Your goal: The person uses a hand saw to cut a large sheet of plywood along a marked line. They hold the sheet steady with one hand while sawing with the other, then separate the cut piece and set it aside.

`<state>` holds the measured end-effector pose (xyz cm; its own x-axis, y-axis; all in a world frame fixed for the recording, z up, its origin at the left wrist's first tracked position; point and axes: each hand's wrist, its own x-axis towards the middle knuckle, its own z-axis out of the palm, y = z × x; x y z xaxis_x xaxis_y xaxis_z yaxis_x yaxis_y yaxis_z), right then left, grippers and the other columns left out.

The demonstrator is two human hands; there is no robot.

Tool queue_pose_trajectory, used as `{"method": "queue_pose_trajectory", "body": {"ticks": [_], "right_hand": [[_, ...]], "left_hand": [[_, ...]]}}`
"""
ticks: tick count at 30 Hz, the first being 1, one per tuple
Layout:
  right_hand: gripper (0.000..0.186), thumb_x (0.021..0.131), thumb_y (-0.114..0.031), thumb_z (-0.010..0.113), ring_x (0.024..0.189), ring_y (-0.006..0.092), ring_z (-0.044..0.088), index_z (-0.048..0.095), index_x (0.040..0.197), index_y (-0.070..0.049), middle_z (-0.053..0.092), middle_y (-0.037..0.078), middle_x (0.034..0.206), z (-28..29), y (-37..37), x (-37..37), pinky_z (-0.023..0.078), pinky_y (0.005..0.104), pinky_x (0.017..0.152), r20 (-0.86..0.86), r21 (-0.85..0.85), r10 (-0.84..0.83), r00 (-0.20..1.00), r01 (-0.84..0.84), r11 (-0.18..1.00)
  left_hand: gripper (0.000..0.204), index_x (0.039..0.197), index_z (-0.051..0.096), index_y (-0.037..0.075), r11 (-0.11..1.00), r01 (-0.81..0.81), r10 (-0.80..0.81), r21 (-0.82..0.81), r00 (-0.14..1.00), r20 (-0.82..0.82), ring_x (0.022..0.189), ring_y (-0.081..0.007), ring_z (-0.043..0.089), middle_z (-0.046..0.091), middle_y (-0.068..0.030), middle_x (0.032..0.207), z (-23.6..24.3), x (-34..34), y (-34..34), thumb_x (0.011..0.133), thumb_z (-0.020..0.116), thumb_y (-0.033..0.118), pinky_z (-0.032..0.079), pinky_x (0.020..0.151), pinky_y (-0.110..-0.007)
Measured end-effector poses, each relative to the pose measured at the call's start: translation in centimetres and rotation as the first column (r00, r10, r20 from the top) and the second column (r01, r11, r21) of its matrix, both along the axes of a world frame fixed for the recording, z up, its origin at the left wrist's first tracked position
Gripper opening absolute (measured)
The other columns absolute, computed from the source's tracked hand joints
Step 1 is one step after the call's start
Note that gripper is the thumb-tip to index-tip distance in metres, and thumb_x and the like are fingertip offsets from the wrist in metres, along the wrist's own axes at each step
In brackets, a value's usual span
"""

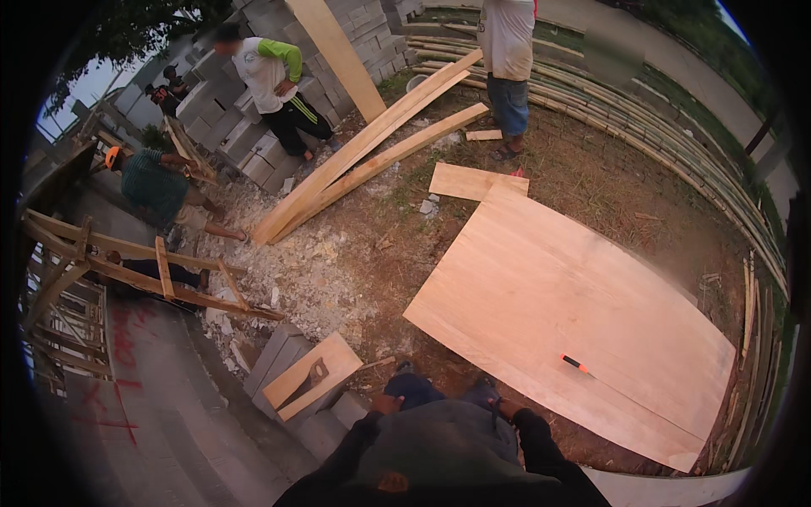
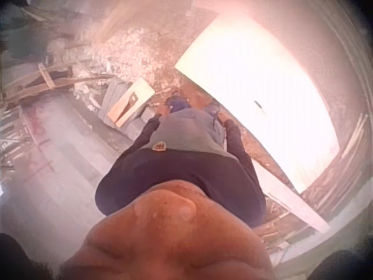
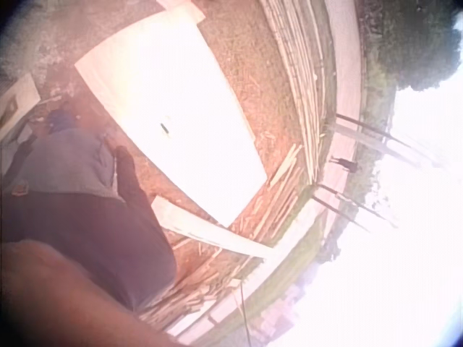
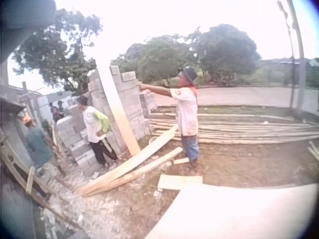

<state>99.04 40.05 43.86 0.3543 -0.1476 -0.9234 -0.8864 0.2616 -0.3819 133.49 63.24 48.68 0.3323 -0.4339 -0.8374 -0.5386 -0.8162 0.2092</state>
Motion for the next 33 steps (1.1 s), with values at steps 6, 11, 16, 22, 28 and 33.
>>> {"method": "queue_pose_trajectory", "body": {"ticks": [6,11,16,22,28,33], "right_hand": [[0.080,0.089,-0.071,0.048,0.120,0.0376,0.060,0.059,0.134,-0.006,0.063,0.023,0.129,-0.2,-3.4,9.7,0.046,0.0465,0.101,0.157,-0.367,0.244,0.957,-0.173,0.914],[0.072,0.089,-0.065,0.051,0.116,0.0379,0.062,0.062,0.129,-0.006,0.065,0.023,0.125,0.7,-8.4,24.2,0.047,0.0465,0.099,0.222,-0.433,0.253,0.942,-0.137,0.891],[0.064,0.089,-0.059,0.053,0.113,0.0382,0.063,0.064,0.125,-0.007,0.066,0.023,0.120,0.3,-13.4,38.2,0.048,0.0465,0.096,0.198,-0.501,0.147,0.969,-0.028,0.865],[0.055,0.089,-0.051,0.055,0.109,0.0385,0.065,0.067,0.120,-0.008,0.068,0.023,0.116,1.5,-15.3,48.3,0.050,0.0465,0.093,0.122,-0.529,0.011,0.992,0.056,0.847],[0.046,0.088,-0.044,0.058,0.105,0.0389,0.066,0.070,0.115,-0.009,0.069,0.022,0.111,0.7,-13.1,49.5,0.051,0.0464,0.091,0.075,-0.536,-0.157,0.985,0.172,0.827],[0.038,0.088,-0.038,0.060,0.101,0.0392,0.068,0.073,0.111,-0.010,0.071,0.022,0.106,-0.5,-4.3,44.7,0.053,0.0464,0.088,0.031,-0.520,-0.402,0.915,0.358,0.775]], "left_hand": [[0.072,0.081,0.071,-0.002,0.950,0.157,-0.237,-0.268,0.924,-0.298,0.081,-0.0373,0.068,0.070,-0.0191,0.079,2.2,7.5,-11.5,0.099,0.043,0.062,0.048,0.080,-0.049],[0.070,0.077,0.069,-0.002,0.886,0.312,-0.423,-0.343,0.846,-0.323,0.071,-0.0358,0.062,0.065,-0.0180,0.073,2.2,14.6,-19.0,0.099,0.045,0.061,0.043,0.074,-0.048],[0.069,0.098,0.073,-0.001,0.766,0.558,-0.618,-0.319,0.776,-0.125,0.090,-0.0372,0.066,0.070,-0.0210,0.091,4.9,27.7,-26.7,0.095,0.049,0.064,0.047,0.085,-0.048],[0.069,0.111,0.071,-0.001,0.781,0.555,-0.619,-0.287,0.751,-0.230,0.103,-0.0416,0.065,0.070,-0.0242,0.107,4.7,43.2,-28.3,0.095,0.050,0.063,0.046,0.091,-0.051],[0.069,0.105,0.068,-0.005,0.718,0.533,-0.672,-0.449,0.699,-0.246,0.098,-0.0428,0.066,0.069,-0.0263,0.104,3.0,48.3,-28.2,0.096,0.050,0.061,0.047,0.084,-0.053],[0.070,0.112,0.065,-0.002,0.825,0.473,-0.553,-0.309,0.789,-0.269,0.104,-0.0404,0.064,0.068,-0.0246,0.111,4.0,47.2,-29.1,0.091,0.055,0.065,0.047,0.086,-0.050]]}}
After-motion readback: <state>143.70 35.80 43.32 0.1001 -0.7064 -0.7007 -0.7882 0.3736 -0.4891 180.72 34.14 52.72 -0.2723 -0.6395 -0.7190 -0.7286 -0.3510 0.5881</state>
